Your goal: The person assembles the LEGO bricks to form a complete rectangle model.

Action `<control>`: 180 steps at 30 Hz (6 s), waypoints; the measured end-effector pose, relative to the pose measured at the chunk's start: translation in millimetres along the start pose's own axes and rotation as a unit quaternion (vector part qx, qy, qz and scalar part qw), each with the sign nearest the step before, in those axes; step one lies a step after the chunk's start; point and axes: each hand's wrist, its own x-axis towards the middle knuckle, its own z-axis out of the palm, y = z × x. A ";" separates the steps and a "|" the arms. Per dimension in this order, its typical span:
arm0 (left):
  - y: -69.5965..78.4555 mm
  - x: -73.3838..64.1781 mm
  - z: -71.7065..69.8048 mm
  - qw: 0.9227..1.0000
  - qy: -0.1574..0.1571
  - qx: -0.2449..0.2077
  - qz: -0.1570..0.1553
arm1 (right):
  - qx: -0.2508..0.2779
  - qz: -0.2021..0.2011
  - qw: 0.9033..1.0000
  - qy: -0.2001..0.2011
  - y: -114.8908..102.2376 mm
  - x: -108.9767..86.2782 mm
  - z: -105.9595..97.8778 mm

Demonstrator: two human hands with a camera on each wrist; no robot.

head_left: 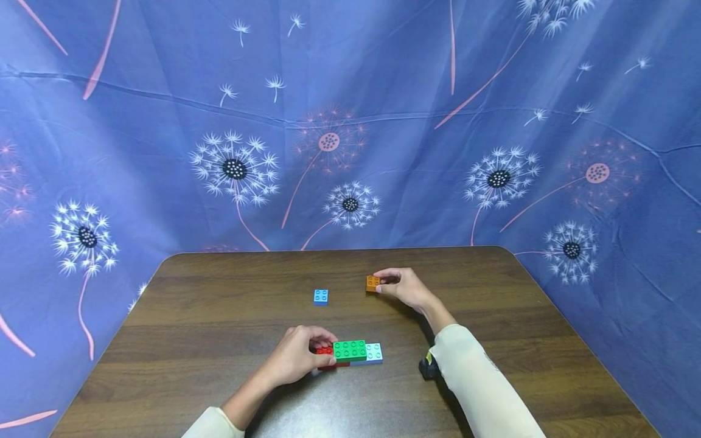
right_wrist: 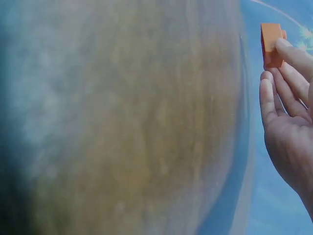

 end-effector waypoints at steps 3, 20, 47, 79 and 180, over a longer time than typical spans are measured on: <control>0.0 0.2 -0.1 1.000 0.000 0.000 0.001 | -0.003 -0.009 1.000 -0.007 -1.9 -2.6 0.5; -0.4 0.7 -0.9 1.000 -0.002 0.001 0.003 | -0.028 -0.030 0.999 -0.034 -11.9 -21.0 3.1; -0.7 1.4 -0.8 1.000 -0.003 0.008 0.011 | -0.047 -0.095 0.993 -0.058 -25.2 -50.8 -4.5; 0.1 0.3 -2.1 1.000 -0.005 -0.003 0.007 | -0.038 -0.161 0.982 -0.092 -48.9 -101.4 3.8; 0.4 0.8 0.1 1.000 0.009 0.006 0.009 | -0.107 -0.140 0.977 -0.116 -32.3 -123.0 26.9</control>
